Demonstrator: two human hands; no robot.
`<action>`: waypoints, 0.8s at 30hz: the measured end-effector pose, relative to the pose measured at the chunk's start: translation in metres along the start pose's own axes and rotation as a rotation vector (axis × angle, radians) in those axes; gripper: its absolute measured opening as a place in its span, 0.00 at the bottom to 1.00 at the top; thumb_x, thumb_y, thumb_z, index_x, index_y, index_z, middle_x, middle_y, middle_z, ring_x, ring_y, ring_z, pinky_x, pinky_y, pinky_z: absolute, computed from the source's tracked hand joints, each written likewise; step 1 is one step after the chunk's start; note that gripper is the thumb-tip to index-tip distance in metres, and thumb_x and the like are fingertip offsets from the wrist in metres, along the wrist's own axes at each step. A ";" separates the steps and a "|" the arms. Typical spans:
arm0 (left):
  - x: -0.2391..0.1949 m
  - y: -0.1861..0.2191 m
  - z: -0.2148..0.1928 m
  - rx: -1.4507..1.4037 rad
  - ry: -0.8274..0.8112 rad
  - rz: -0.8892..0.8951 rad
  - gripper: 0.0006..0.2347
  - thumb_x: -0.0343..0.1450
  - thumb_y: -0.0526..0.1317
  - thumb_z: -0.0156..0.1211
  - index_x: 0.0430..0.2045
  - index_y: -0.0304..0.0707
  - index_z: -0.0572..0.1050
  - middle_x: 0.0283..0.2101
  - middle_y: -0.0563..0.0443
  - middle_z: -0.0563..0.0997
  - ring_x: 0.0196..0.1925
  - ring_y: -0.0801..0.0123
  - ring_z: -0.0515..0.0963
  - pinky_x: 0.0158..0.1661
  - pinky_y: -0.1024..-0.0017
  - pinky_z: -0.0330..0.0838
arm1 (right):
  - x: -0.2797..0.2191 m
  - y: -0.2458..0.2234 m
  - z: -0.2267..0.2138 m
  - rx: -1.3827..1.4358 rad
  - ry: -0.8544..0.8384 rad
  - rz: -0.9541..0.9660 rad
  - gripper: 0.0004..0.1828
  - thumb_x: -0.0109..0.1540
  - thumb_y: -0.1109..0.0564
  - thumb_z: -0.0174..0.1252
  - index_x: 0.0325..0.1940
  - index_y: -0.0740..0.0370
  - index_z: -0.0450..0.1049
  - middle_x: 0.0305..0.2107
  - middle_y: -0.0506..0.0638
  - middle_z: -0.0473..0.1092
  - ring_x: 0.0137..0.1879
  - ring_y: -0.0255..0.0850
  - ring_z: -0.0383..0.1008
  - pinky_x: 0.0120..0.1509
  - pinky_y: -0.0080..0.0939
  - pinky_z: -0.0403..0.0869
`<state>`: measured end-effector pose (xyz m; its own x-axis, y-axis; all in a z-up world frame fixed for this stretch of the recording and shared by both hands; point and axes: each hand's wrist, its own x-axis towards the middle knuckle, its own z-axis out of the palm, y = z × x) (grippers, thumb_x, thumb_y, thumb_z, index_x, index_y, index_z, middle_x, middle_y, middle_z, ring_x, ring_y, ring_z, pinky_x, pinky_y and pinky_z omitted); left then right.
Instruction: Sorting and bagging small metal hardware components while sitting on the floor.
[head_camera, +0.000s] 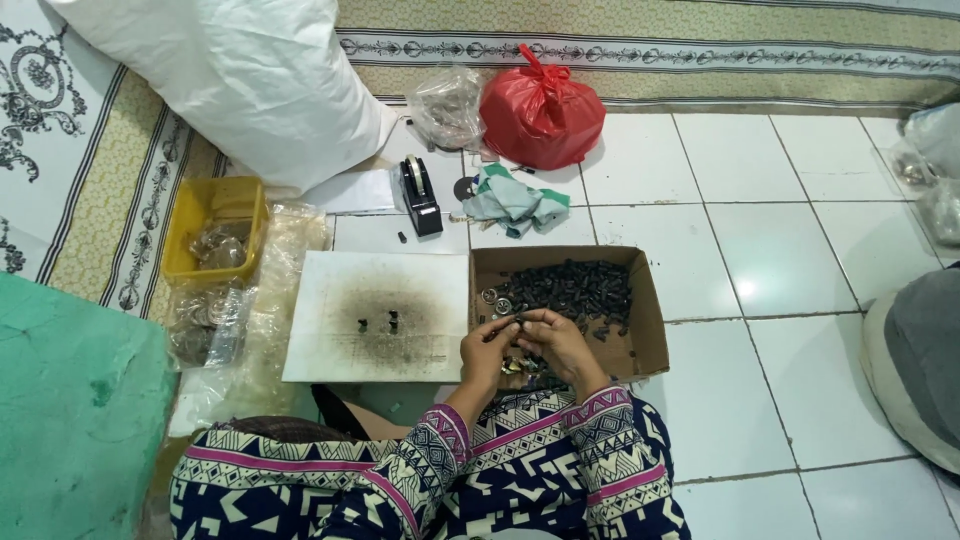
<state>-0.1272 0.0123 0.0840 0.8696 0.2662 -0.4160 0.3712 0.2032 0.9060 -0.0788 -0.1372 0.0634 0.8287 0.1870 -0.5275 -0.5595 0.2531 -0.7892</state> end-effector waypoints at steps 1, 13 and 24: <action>0.005 -0.004 -0.002 -0.002 0.002 0.001 0.13 0.67 0.40 0.73 0.44 0.38 0.85 0.35 0.44 0.86 0.33 0.73 0.80 0.31 0.75 0.76 | -0.002 0.001 0.004 -0.002 -0.002 0.000 0.19 0.60 0.65 0.64 0.55 0.70 0.73 0.39 0.56 0.74 0.48 0.45 0.78 0.58 0.50 0.80; 0.010 -0.002 -0.030 0.012 -0.032 0.137 0.11 0.70 0.29 0.65 0.46 0.29 0.81 0.42 0.32 0.85 0.41 0.52 0.86 0.37 0.64 0.85 | -0.018 0.011 0.037 -0.584 0.182 -0.516 0.13 0.62 0.55 0.68 0.51 0.56 0.84 0.41 0.54 0.74 0.48 0.47 0.78 0.46 0.45 0.81; 0.005 -0.005 -0.048 0.269 -0.067 0.327 0.13 0.63 0.30 0.70 0.41 0.38 0.83 0.34 0.41 0.86 0.37 0.56 0.87 0.35 0.68 0.84 | -0.032 0.021 0.050 -0.636 0.210 -0.449 0.10 0.57 0.57 0.72 0.43 0.56 0.86 0.30 0.55 0.80 0.41 0.44 0.80 0.42 0.44 0.79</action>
<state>-0.1400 0.0575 0.0737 0.9715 0.2125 -0.1050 0.1360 -0.1369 0.9812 -0.1173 -0.0900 0.0796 0.9933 -0.0029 -0.1157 -0.1098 -0.3393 -0.9343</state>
